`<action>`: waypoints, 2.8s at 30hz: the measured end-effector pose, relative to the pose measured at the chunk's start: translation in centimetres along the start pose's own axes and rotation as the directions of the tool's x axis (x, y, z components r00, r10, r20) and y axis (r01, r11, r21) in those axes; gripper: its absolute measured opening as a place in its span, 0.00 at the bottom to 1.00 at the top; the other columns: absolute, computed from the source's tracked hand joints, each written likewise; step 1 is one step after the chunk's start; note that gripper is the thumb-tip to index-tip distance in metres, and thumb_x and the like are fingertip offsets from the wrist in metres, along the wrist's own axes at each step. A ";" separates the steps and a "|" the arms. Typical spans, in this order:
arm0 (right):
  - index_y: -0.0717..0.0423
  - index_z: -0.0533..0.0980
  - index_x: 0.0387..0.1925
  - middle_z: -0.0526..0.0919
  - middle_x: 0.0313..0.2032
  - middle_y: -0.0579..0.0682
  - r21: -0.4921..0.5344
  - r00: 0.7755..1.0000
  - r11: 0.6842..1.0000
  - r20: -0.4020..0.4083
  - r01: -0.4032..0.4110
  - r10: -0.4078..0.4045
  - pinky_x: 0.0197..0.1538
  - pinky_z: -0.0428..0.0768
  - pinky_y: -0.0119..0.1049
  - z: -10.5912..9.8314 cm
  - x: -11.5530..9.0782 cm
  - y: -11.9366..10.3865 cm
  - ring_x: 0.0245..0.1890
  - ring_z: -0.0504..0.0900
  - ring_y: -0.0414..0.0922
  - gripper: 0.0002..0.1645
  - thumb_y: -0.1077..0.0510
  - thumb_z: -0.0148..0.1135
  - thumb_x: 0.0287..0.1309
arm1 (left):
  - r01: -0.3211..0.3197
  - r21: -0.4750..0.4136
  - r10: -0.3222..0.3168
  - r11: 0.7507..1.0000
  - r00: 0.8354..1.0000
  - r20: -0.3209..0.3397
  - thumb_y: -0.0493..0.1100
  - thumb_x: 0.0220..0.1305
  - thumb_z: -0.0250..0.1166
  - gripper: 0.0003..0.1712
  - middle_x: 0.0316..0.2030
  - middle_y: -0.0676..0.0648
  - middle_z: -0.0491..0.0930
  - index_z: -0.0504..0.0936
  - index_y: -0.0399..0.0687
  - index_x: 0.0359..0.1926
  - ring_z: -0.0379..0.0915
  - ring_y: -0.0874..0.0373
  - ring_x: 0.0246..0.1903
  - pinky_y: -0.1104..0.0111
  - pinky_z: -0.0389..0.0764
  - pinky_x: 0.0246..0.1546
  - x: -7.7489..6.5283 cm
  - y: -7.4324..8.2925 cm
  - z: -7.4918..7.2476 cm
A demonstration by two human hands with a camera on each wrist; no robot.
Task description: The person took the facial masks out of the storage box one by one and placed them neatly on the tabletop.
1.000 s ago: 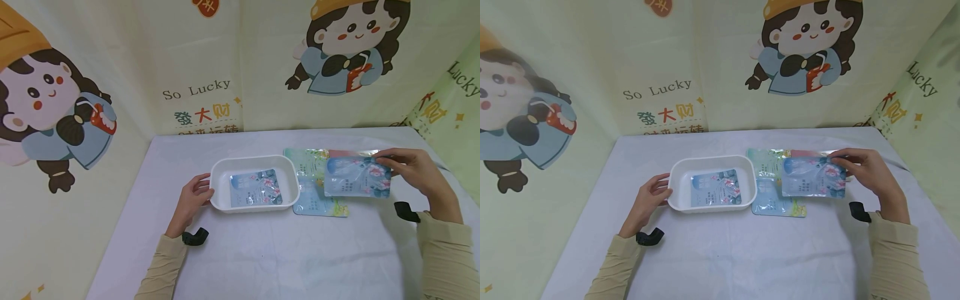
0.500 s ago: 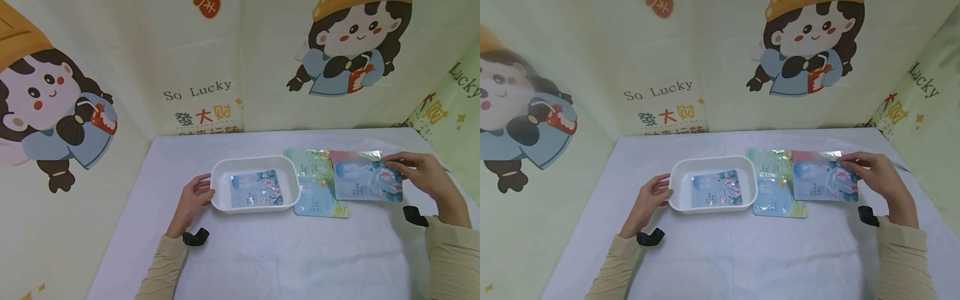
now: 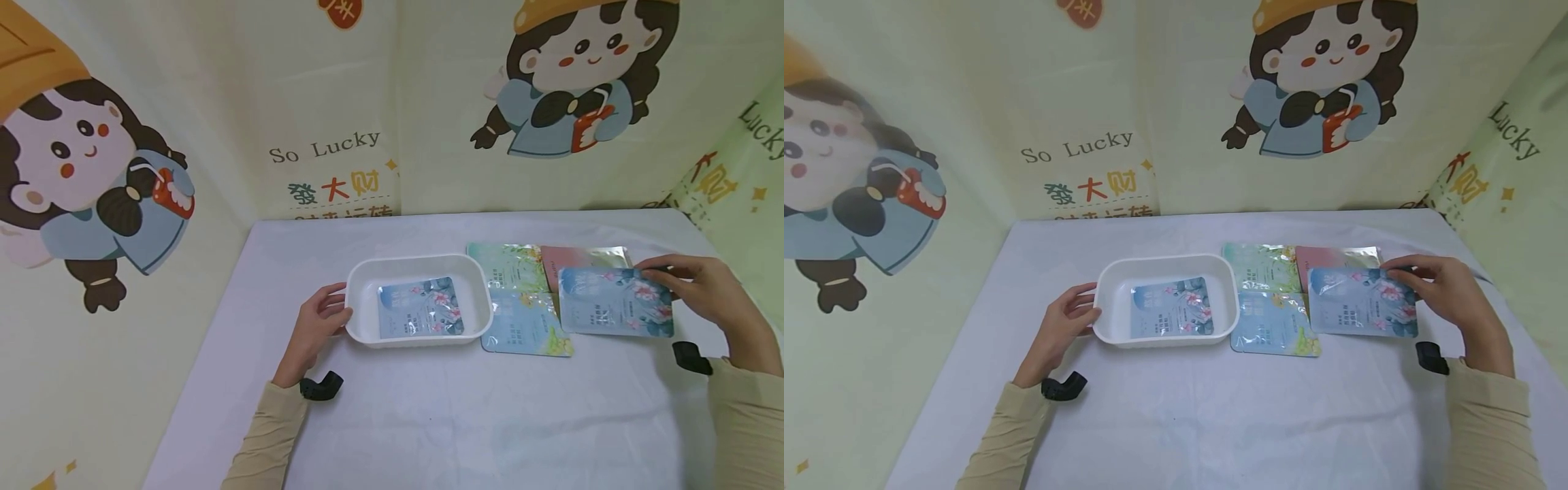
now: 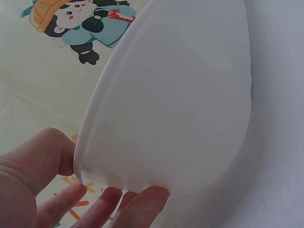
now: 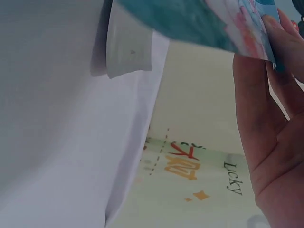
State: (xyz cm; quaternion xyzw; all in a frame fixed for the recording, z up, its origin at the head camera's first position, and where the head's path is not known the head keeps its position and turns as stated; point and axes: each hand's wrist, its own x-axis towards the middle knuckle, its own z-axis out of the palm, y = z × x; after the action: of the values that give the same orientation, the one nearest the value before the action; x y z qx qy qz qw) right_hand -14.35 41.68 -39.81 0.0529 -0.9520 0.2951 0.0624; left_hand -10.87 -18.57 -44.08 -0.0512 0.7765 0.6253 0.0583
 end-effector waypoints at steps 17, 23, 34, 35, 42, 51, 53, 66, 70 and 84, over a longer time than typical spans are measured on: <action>0.65 0.82 0.46 0.85 0.36 0.49 -0.031 0.997 0.999 0.069 -0.026 0.029 0.27 0.72 0.23 0.9 -0.4 1.4 0.27 0.72 0.26 0.13 0.60 0.64 0.64 | -0.001 0.005 0.001 1.000 1.000 -0.002 0.38 0.63 0.66 0.29 0.59 0.41 0.77 0.72 0.52 0.65 0.77 0.46 0.56 0.61 0.86 0.39 0.1 0.0 0.1; 0.66 0.82 0.48 0.83 0.42 0.68 -0.062 0.988 0.996 0.140 -0.062 0.070 0.28 0.69 0.25 1.1 -0.4 1.8 0.26 0.73 0.29 0.16 0.57 0.63 0.66 | 0.002 0.007 -0.002 1.000 1.000 -0.005 0.38 0.63 0.66 0.29 0.58 0.42 0.77 0.72 0.53 0.65 0.77 0.46 0.56 0.60 0.86 0.39 0.0 0.1 0.1; 0.67 0.79 0.52 0.84 0.39 0.64 -0.078 0.966 0.991 0.230 -0.107 0.122 0.29 0.71 0.30 1.6 -0.3 2.0 0.27 0.75 0.38 0.22 0.52 0.61 0.68 | 0.006 0.005 -0.006 1.000 1.000 -0.004 0.38 0.62 0.67 0.30 0.58 0.41 0.77 0.72 0.52 0.65 0.77 0.46 0.56 0.62 0.86 0.39 0.0 0.0 0.1; 0.67 0.79 0.52 0.84 0.40 0.64 -0.083 0.964 0.991 0.235 -0.106 0.123 0.29 0.71 0.29 1.6 -0.3 2.1 0.27 0.74 0.38 0.23 0.52 0.60 0.68 | 0.006 0.005 -0.006 1.000 1.000 -0.004 0.38 0.62 0.67 0.30 0.58 0.40 0.77 0.72 0.52 0.65 0.77 0.46 0.56 0.62 0.86 0.39 0.0 0.0 0.1; 0.66 0.81 0.50 0.83 0.42 0.68 -0.121 0.969 0.991 0.230 -0.064 0.090 0.31 0.70 0.31 1.8 -0.2 2.4 0.32 0.77 0.40 0.20 0.54 0.63 0.65 | 0.010 0.006 -0.010 1.000 1.000 -0.003 0.37 0.63 0.67 0.30 0.58 0.41 0.77 0.72 0.52 0.65 0.77 0.46 0.56 0.62 0.86 0.38 0.0 0.0 0.0; 0.68 0.78 0.52 0.80 0.46 0.74 -0.120 0.968 0.989 0.224 -0.084 0.109 0.41 0.74 0.61 1.9 -0.4 2.2 0.47 0.76 0.70 0.20 0.55 0.61 0.67 | 0.013 0.010 -0.013 1.000 1.000 -0.007 0.38 0.63 0.66 0.30 0.58 0.42 0.77 0.72 0.53 0.65 0.77 0.47 0.55 0.61 0.86 0.40 -0.1 0.2 0.1; 0.68 0.77 0.54 0.79 0.48 0.75 -0.109 0.965 0.988 0.228 -0.105 0.128 0.42 0.74 0.64 1.9 -0.5 2.2 0.48 0.75 0.72 0.22 0.54 0.60 0.68 | 0.012 0.011 -0.012 1.000 1.000 -0.006 0.38 0.63 0.66 0.30 0.59 0.42 0.77 0.72 0.53 0.65 0.77 0.46 0.55 0.61 0.86 0.39 -0.1 0.2 0.1; 0.68 0.72 0.58 0.72 0.54 0.75 -0.091 0.954 0.981 0.234 -0.169 0.186 0.45 0.74 0.66 2.0 -0.2 1.1 0.48 0.75 0.72 0.29 0.47 0.57 0.70 | 0.011 0.022 -0.011 1.000 1.000 -0.009 0.39 0.63 0.67 0.30 0.59 0.42 0.77 0.72 0.54 0.65 0.78 0.46 0.55 0.60 0.86 0.40 -0.1 0.2 0.1; 0.68 0.73 0.58 0.73 0.53 0.75 -0.089 0.961 0.985 0.226 -0.146 0.163 0.45 0.76 0.64 2.1 -0.1 0.5 0.47 0.76 0.70 0.28 0.49 0.58 0.69 | 0.014 0.024 -0.014 1.000 1.000 -0.012 0.39 0.63 0.67 0.30 0.58 0.42 0.77 0.72 0.53 0.65 0.78 0.46 0.54 0.60 0.86 0.40 -0.1 0.2 0.1; 0.67 0.76 0.54 0.78 0.51 0.71 -0.091 0.989 0.996 0.147 0.008 0.005 0.38 0.82 0.36 2.6 0.8 -1.3 0.47 0.77 0.64 0.20 0.59 0.64 0.65 | 0.006 0.017 -0.006 1.000 1.000 -0.007 0.38 0.63 0.66 0.30 0.58 0.42 0.77 0.72 0.53 0.65 0.78 0.46 0.55 0.60 0.86 0.40 0.0 0.1 0.1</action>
State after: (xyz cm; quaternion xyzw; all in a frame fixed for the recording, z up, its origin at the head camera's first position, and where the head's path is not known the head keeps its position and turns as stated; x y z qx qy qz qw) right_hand -15.14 39.04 -41.11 0.0723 -0.9665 0.2463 -0.0055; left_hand -10.91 -18.47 -44.00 -0.0550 0.7820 0.6182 0.0581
